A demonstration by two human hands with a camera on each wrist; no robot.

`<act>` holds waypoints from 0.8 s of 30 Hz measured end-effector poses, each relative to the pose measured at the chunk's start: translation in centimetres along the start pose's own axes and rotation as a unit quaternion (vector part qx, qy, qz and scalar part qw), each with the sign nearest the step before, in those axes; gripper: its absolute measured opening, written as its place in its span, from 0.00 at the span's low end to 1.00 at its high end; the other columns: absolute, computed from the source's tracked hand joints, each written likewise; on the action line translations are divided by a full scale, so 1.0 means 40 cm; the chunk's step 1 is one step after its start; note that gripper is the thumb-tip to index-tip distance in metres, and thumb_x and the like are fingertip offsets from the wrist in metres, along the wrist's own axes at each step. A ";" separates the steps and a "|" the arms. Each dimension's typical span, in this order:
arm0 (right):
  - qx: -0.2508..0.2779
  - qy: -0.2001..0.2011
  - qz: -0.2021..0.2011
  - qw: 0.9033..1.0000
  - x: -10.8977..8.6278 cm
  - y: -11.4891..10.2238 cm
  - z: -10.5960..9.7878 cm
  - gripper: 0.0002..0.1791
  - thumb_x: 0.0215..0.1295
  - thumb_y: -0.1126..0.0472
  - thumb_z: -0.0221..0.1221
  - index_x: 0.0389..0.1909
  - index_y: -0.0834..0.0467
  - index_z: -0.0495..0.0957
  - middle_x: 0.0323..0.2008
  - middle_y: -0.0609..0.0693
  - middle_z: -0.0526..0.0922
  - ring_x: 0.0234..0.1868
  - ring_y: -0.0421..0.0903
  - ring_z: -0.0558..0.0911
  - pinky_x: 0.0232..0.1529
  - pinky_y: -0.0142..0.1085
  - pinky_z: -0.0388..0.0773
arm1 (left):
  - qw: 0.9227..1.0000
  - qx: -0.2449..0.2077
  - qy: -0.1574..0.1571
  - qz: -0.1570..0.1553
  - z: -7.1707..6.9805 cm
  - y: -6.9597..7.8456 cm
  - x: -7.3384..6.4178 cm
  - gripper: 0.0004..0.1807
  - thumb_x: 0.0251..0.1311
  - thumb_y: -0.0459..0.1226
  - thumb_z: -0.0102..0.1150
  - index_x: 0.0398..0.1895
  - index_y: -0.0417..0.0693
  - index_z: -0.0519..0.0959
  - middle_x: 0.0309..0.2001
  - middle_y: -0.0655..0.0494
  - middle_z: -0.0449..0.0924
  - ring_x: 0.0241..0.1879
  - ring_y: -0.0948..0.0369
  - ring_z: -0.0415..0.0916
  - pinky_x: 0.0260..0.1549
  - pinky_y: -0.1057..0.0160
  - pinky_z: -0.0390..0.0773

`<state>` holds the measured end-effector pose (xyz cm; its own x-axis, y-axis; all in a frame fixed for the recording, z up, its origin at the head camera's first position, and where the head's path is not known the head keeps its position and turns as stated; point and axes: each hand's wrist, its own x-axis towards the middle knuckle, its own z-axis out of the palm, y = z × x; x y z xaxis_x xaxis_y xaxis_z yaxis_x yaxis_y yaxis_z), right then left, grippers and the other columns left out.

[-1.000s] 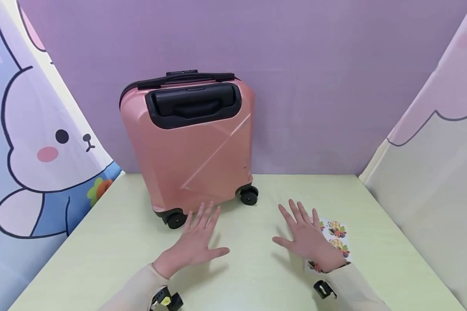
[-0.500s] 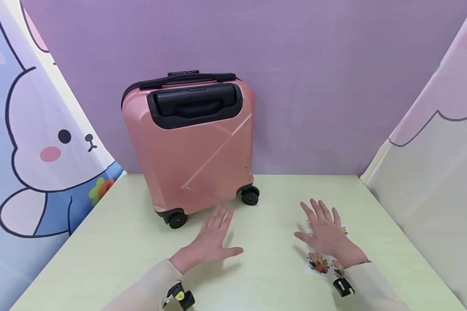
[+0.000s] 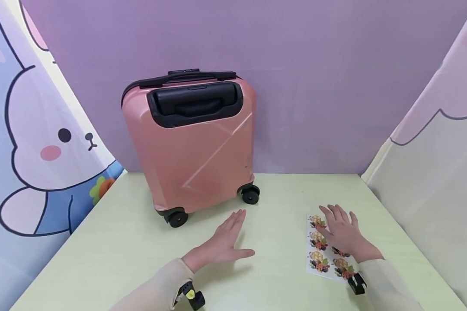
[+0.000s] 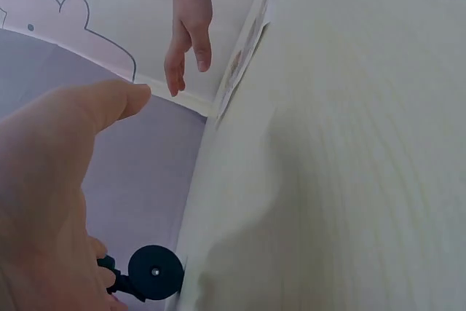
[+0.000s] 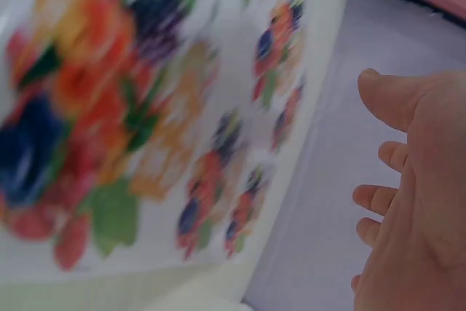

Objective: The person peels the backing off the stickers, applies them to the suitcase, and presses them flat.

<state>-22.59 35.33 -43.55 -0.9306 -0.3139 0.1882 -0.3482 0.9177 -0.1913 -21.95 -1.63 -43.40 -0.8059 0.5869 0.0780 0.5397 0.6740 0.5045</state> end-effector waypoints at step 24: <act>0.016 -0.057 0.109 0.992 -0.037 0.164 -0.009 0.30 0.74 0.51 0.51 0.63 0.72 0.64 0.57 0.77 0.62 0.56 0.78 0.60 0.49 0.74 0.52 | 0.977 -0.208 -0.041 -0.017 0.067 0.044 0.046 0.53 0.62 0.53 0.64 0.80 0.47 0.43 0.76 0.47 0.48 0.73 0.55 0.53 0.69 0.54 0.60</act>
<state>-23.46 41.88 -44.74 -0.9902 -0.1362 0.0293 -0.1393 0.9593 -0.2457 -21.83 1.82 -44.67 -0.7904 0.6125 -0.0060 0.3527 0.4631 0.8131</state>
